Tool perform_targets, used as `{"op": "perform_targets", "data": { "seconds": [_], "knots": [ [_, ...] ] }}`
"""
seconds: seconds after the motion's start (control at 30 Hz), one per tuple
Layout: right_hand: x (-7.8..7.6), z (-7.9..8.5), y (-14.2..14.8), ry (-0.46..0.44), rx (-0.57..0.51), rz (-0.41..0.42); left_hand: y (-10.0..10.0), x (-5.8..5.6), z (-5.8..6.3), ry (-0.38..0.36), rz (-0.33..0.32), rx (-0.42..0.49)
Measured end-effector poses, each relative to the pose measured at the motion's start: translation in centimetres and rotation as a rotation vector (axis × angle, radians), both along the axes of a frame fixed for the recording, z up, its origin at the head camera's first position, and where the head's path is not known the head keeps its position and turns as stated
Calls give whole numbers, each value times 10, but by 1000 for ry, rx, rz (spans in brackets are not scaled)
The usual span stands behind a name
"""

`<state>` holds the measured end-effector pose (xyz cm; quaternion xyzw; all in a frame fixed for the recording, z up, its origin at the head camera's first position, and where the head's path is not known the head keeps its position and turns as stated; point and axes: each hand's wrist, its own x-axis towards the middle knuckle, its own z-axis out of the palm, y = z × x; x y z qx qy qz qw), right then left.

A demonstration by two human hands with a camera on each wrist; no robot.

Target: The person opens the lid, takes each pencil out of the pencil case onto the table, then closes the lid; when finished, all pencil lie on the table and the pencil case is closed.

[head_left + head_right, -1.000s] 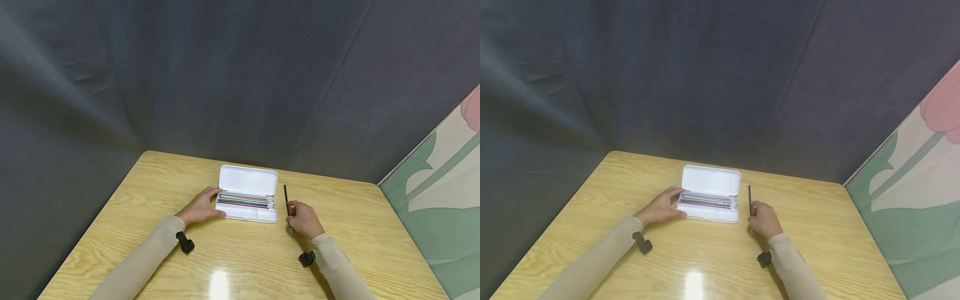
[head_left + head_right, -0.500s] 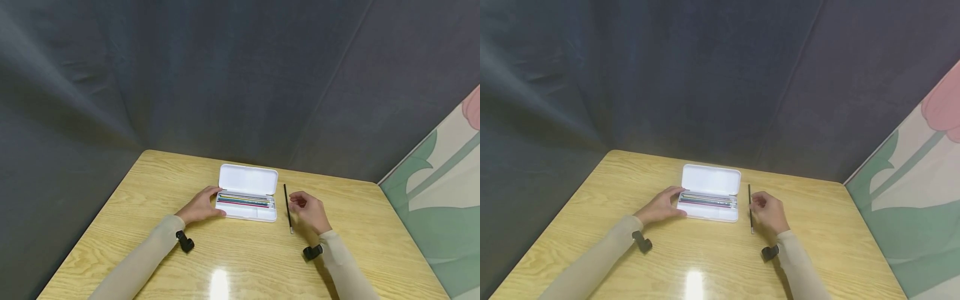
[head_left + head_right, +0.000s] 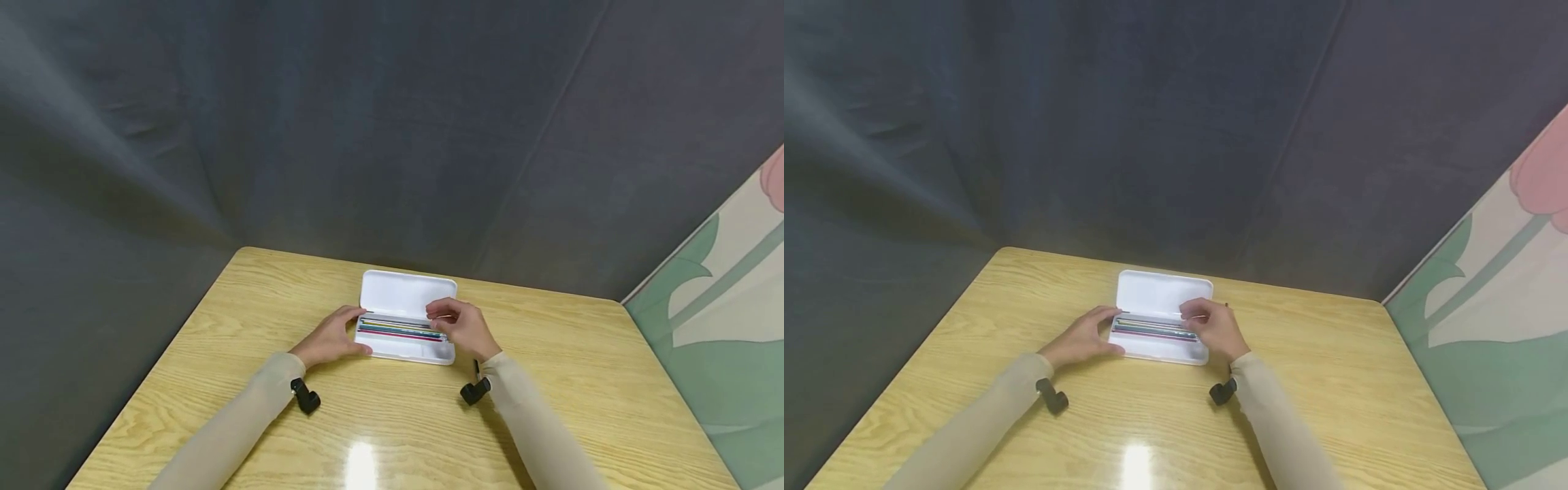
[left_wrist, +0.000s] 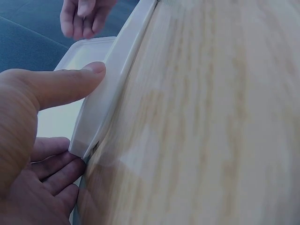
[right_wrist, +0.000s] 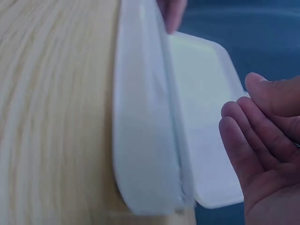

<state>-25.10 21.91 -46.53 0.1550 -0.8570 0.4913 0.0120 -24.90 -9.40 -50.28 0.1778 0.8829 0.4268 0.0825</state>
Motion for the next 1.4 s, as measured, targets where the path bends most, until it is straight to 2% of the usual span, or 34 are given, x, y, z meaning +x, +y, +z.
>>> {"op": "perform_targets", "data": {
  "seconds": [0.17, 0.3, 0.53, 0.7, 0.97, 1.17, 1.4],
  "knots": [
    [-7, -11, -18, 10, 71, 57, 1, 0, 1, -1, 0, 1],
    [-7, -18, -26, -19, 101, 49, 1, -1, 1, -3, 1, 3],
    [-7, -21, -29, -11, 161, 8, 0, -1, -1, 5, 6, 5],
    [-9, -21, -30, 11, 207, 40, -1, -2, -2, 10, 9, 16],
    [-13, -22, -30, -3, 247, 108, -1, -3, -2, 10, -3, 32],
    [-15, -22, -31, -2, 250, 102, 0, -3, -2, 14, -2, 38],
    [-17, -25, -33, 119, 330, 120, 0, -3, -4, 22, 9, 20]
  ]
}}
